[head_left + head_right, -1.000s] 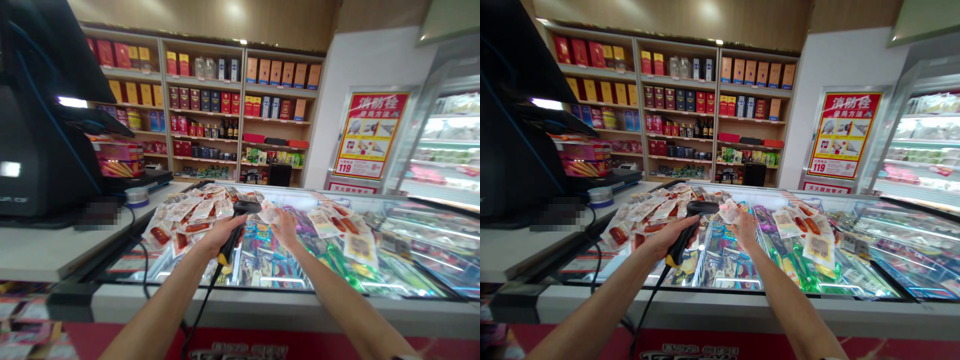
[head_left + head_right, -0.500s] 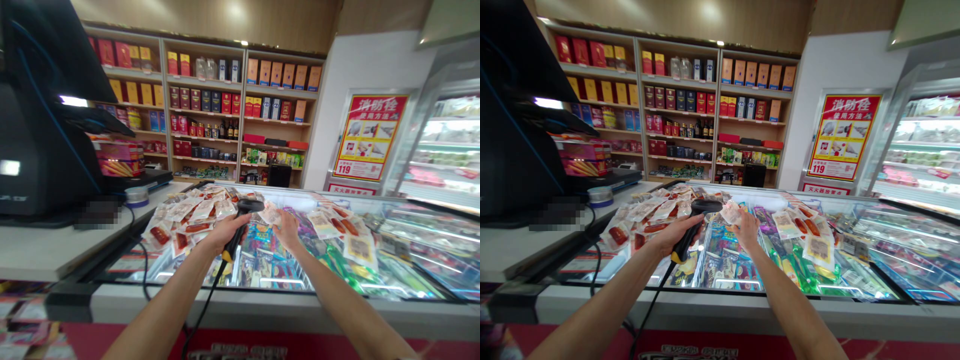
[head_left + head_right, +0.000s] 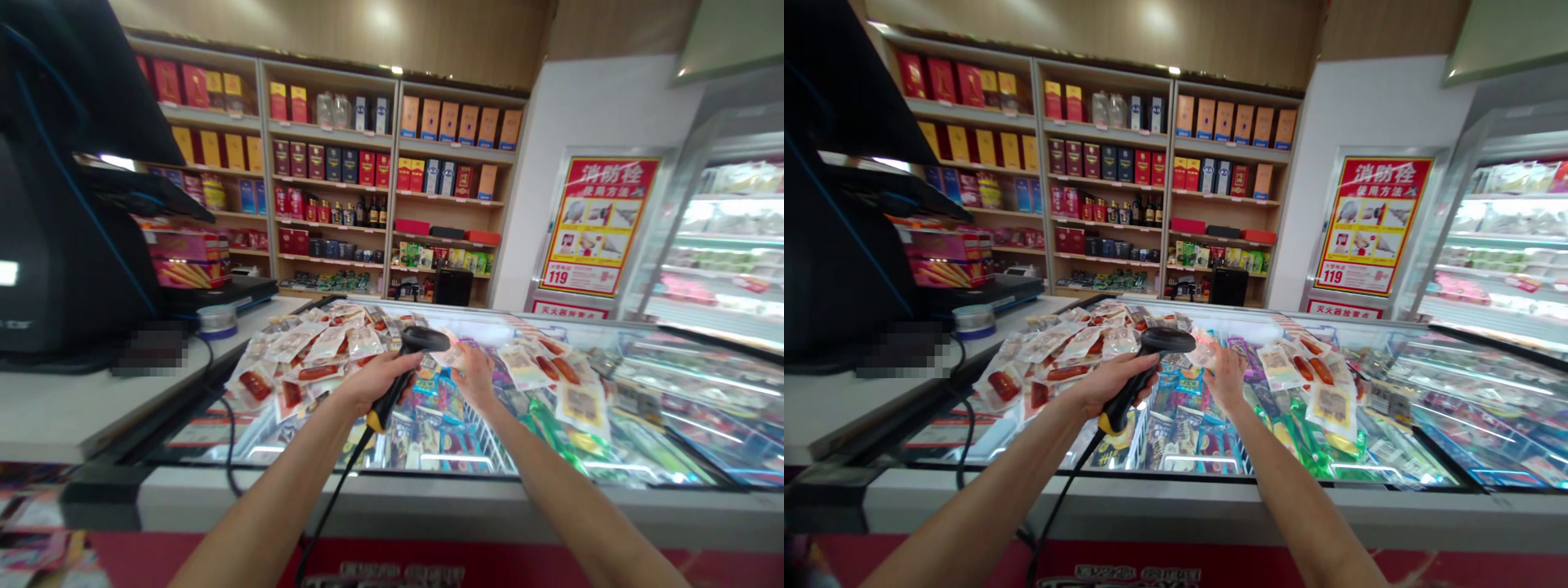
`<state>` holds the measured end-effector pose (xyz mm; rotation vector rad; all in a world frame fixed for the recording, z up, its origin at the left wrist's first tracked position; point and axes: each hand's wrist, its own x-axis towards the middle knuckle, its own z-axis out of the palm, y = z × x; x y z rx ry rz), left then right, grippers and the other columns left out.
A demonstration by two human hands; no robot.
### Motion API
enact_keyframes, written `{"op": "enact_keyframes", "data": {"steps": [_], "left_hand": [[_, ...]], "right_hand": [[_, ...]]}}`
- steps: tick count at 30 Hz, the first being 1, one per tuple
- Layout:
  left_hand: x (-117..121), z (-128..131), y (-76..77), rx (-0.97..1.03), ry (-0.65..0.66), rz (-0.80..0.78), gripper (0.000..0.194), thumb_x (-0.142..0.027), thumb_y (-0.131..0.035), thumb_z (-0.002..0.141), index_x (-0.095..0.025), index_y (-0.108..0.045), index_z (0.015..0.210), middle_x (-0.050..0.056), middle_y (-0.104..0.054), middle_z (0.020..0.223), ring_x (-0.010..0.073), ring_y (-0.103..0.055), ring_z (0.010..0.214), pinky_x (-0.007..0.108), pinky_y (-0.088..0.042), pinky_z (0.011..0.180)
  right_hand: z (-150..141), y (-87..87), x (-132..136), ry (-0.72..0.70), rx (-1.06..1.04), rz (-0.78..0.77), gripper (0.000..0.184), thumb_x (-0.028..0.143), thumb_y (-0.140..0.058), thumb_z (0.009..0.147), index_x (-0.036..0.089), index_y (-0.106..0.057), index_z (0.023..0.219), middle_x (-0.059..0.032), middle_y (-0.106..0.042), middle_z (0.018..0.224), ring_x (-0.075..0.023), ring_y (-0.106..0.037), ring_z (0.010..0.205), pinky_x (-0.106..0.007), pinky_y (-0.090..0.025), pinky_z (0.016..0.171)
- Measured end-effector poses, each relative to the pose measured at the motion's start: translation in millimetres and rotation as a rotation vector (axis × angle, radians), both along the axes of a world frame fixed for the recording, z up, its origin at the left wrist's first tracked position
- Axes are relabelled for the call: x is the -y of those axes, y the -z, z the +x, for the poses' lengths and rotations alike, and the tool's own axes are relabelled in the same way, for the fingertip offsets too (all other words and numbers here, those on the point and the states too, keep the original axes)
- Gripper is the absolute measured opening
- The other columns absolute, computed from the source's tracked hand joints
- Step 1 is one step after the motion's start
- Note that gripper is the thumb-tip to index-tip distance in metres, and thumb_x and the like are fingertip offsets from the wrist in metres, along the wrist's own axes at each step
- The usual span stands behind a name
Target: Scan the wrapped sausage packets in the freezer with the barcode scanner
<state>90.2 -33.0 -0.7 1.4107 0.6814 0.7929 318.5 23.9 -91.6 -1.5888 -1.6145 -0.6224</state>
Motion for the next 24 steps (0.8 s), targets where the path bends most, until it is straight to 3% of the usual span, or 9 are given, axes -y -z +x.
{"op": "enact_keyframes", "data": {"steps": [6,12,14,17,19,21,24], "left_hand": [[-5,-9,2.0,-0.031,-0.120,-0.010,0.035,-0.048,-0.056,0.065,-0.015,-0.047,0.065,-0.003,-0.048,0.051,0.0066,-0.044,0.040,0.019,-0.034,0.037],[-13,-22,12.3,-0.043,-0.209,-0.012,0.038,-0.051,-0.056,0.063,-0.014,-0.048,0.064,-0.002,-0.049,0.050,0.0075,-0.044,0.040,0.020,-0.033,0.037],[-15,-26,15.2,-0.029,-0.227,-0.009,0.037,-0.051,-0.055,0.064,-0.014,-0.049,0.065,-0.002,-0.050,0.051,0.0076,-0.044,0.040,0.020,-0.033,0.037],[-15,-32,17.8,-0.015,-0.227,-0.002,0.037,-0.050,-0.054,0.066,-0.013,-0.050,0.065,-0.002,-0.050,0.050,0.0070,-0.045,0.040,0.019,-0.033,0.037],[-14,-35,18.5,-0.011,-0.219,-0.001,0.037,-0.049,-0.054,0.066,-0.013,-0.051,0.064,-0.002,-0.050,0.050,0.0066,-0.045,0.040,0.018,-0.033,0.037],[-12,-37,18.4,-0.013,-0.228,-0.005,0.036,-0.049,-0.055,0.065,-0.013,-0.050,0.062,-0.002,-0.049,0.049,0.0066,-0.044,0.040,0.018,-0.033,0.037],[-7,-40,17.0,-0.012,-0.260,-0.021,0.035,-0.048,-0.057,0.064,-0.014,-0.049,0.062,-0.002,-0.050,0.050,0.0066,-0.045,0.040,0.018,-0.033,0.037]], "right_hand": [[12,-1.3,3,0.207,-0.045,-0.129,0.044,0.024,-0.045,0.071,0.017,-0.043,0.114,-0.0089,-0.052,0.105,-0.0227,-0.042,0.099,-0.034,-0.024,0.083],[49,-3.3,12,0.452,-0.072,-0.312,0.044,0.023,-0.045,0.073,0.024,-0.043,0.117,-0.0103,-0.052,0.101,-0.0263,-0.043,0.098,-0.042,-0.025,0.080],[62,-3.8,17,0.528,-0.079,-0.321,0.042,0.024,-0.046,0.073,0.025,-0.046,0.115,-0.0109,-0.051,0.102,-0.0280,-0.042,0.098,-0.045,-0.025,0.079],[67,-7.9,20,0.602,-0.050,-0.216,0.039,0.030,-0.048,0.071,0.021,-0.050,0.110,-0.0146,-0.043,0.116,-0.0318,-0.037,0.104,-0.049,-0.023,0.081],[53,-13.3,17,0.540,0.015,-0.126,0.040,0.034,-0.047,0.072,0.019,-0.051,0.108,-0.0156,-0.035,0.126,-0.0325,-0.032,0.111,-0.051,-0.020,0.085],[29,-19.2,6,0.372,0.080,-0.097,0.039,0.036,-0.043,0.075,0.019,-0.050,0.109,-0.0134,-0.034,0.128,-0.0293,-0.032,0.113,-0.048,-0.018,0.089],[-15,-24.4,-17,0.070,0.076,-0.285,0.035,0.037,-0.038,0.078,0.021,-0.051,0.107,-0.0093,-0.049,0.116,-0.0233,-0.042,0.106,-0.041,-0.026,0.087]]}}
